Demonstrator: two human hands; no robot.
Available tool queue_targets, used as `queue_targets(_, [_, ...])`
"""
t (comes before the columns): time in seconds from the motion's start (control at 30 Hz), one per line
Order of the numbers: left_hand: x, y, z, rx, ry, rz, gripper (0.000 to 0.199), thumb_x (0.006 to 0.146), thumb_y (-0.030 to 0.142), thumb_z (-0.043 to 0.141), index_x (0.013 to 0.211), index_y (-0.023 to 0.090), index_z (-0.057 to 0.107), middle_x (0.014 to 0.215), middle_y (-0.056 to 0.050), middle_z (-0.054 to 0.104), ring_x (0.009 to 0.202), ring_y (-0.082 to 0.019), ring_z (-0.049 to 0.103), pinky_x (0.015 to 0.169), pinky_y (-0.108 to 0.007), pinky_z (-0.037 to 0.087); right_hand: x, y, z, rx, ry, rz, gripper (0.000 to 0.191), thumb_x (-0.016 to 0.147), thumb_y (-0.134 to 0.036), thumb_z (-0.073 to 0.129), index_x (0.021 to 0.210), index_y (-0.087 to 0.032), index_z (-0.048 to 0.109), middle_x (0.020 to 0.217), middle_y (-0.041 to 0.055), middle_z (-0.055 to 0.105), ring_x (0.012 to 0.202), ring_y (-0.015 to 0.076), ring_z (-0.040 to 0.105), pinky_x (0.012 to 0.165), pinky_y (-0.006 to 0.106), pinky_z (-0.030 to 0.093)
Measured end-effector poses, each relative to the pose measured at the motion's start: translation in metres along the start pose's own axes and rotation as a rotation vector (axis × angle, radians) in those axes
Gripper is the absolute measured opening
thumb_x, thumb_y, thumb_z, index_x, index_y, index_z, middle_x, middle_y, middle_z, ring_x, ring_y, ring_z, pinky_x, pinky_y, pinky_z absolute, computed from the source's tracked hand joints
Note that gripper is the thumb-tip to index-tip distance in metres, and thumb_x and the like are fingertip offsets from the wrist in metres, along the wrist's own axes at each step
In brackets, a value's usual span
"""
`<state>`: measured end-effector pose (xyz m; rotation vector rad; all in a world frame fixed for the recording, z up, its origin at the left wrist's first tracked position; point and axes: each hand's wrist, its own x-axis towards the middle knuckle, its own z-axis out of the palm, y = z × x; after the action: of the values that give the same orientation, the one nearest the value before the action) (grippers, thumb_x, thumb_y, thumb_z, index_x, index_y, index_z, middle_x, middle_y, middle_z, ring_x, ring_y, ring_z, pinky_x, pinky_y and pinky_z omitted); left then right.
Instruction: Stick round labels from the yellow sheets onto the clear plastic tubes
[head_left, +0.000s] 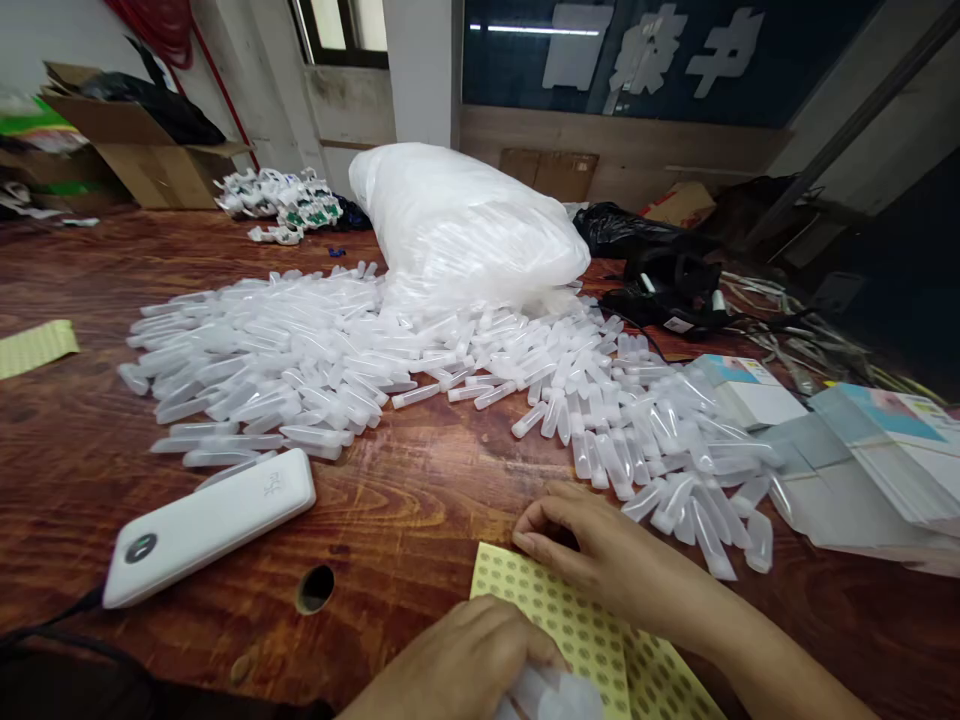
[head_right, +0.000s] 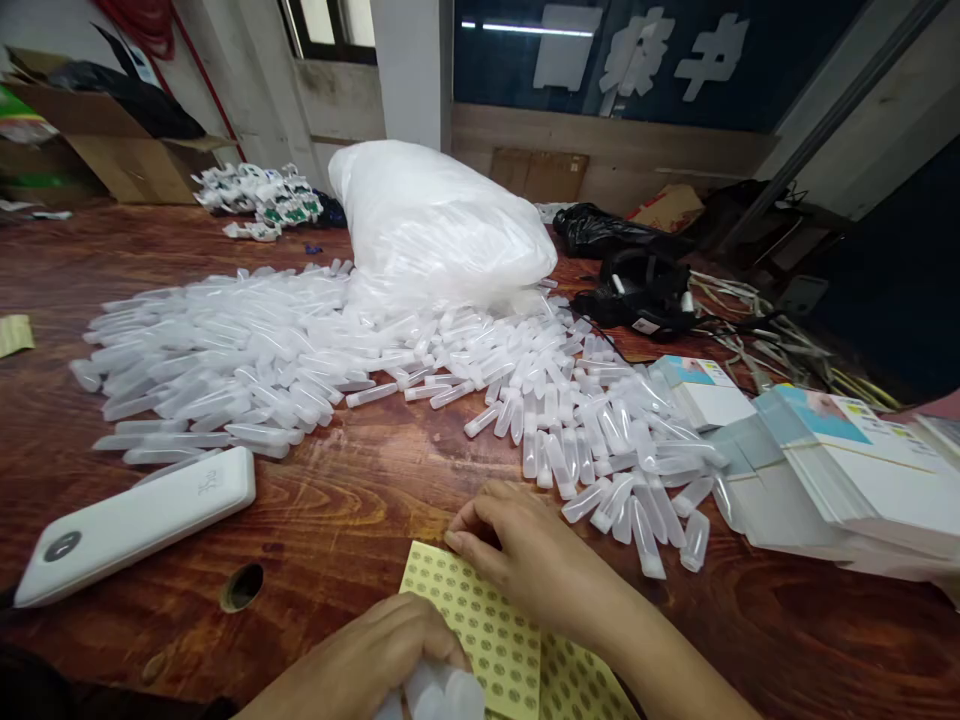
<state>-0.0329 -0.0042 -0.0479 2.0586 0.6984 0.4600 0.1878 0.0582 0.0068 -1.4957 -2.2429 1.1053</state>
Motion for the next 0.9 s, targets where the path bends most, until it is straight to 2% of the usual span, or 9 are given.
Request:
queue_targets(0.13, [0.003, -0.005, 0.005, -0.029, -0.032, -0.08, 0.029, 0.095, 0.007, 0.063, 0.119, 0.023, 0.059, 0.116, -0.005, 0.071, 0.098, -0.02, 0.068, 0.089, -0.027, 0.054, 0.007, 0.002, -0.001, -0.006, -0.071, 0.041, 0.019, 0.1, -0.036, 0.063, 0.092, -0.021, 0.073, 0.101, 0.004, 0.071, 0.102, 0.0232, 0.065, 0.087, 0.036, 0.046])
queue_targets(0.3, [0.004, 0.0, 0.0, -0.039, -0.08, -0.081, 0.024, 0.096, 0.015, 0.072, 0.117, 0.019, 0.061, 0.115, -0.007, 0.072, 0.099, -0.023, 0.068, 0.087, -0.028, 0.053, 0.01, -0.001, -0.002, -0.006, -0.106, 0.071, 0.02, 0.1, -0.037, 0.064, 0.092, -0.021, 0.073, 0.098, 0.0036, 0.07, 0.1, 0.022, 0.064, 0.088, 0.035, 0.045])
queue_targets(0.4, [0.005, 0.001, -0.002, -0.061, -0.082, -0.081, 0.031, 0.093, 0.022, 0.08, 0.118, 0.019, 0.062, 0.115, -0.008, 0.073, 0.101, -0.024, 0.069, 0.089, -0.028, 0.052, 0.012, -0.002, -0.003, -0.007, -0.117, 0.073, 0.018, 0.098, -0.035, 0.066, 0.09, -0.021, 0.074, 0.096, 0.0027, 0.071, 0.097, 0.0203, 0.064, 0.086, 0.033, 0.044])
queue_targets(0.47, [0.005, 0.002, -0.004, -0.081, -0.083, -0.101, 0.036, 0.09, 0.019, 0.083, 0.119, 0.02, 0.062, 0.117, -0.008, 0.073, 0.101, -0.023, 0.069, 0.089, -0.026, 0.053, 0.013, -0.003, -0.004, -0.004, -0.126, 0.077, 0.018, 0.097, -0.034, 0.067, 0.088, -0.021, 0.074, 0.095, 0.0021, 0.071, 0.094, 0.0188, 0.065, 0.084, 0.032, 0.044])
queue_targets(0.6, [0.008, 0.008, -0.008, -0.089, -0.123, -0.172, 0.035, 0.087, 0.007, 0.083, 0.116, 0.017, 0.065, 0.117, -0.009, 0.073, 0.099, -0.022, 0.069, 0.085, -0.024, 0.053, 0.015, -0.003, -0.004, 0.004, -0.135, 0.08, 0.016, 0.094, -0.032, 0.07, 0.085, -0.02, 0.074, 0.091, 0.0012, 0.071, 0.088, 0.0168, 0.066, 0.079, 0.029, 0.044])
queue_targets(0.77, [0.013, 0.013, -0.011, -0.102, -0.194, -0.273, 0.028, 0.09, 0.009, 0.08, 0.114, 0.014, 0.066, 0.114, -0.011, 0.072, 0.099, -0.024, 0.068, 0.084, -0.028, 0.054, 0.016, -0.002, -0.003, 0.024, -0.144, 0.094, 0.016, 0.093, -0.032, 0.07, 0.083, -0.02, 0.074, 0.087, 0.0003, 0.072, 0.084, 0.0156, 0.066, 0.073, 0.027, 0.043])
queue_targets(0.9, [0.011, 0.012, -0.009, -0.115, -0.185, -0.278, 0.028, 0.09, 0.008, 0.078, 0.114, 0.015, 0.065, 0.114, -0.01, 0.072, 0.101, -0.025, 0.067, 0.086, -0.03, 0.054, 0.017, -0.001, -0.003, 0.03, -0.151, 0.09, 0.019, 0.094, -0.031, 0.067, 0.08, -0.02, 0.073, 0.084, -0.0009, 0.072, 0.082, 0.0143, 0.065, 0.071, 0.026, 0.042])
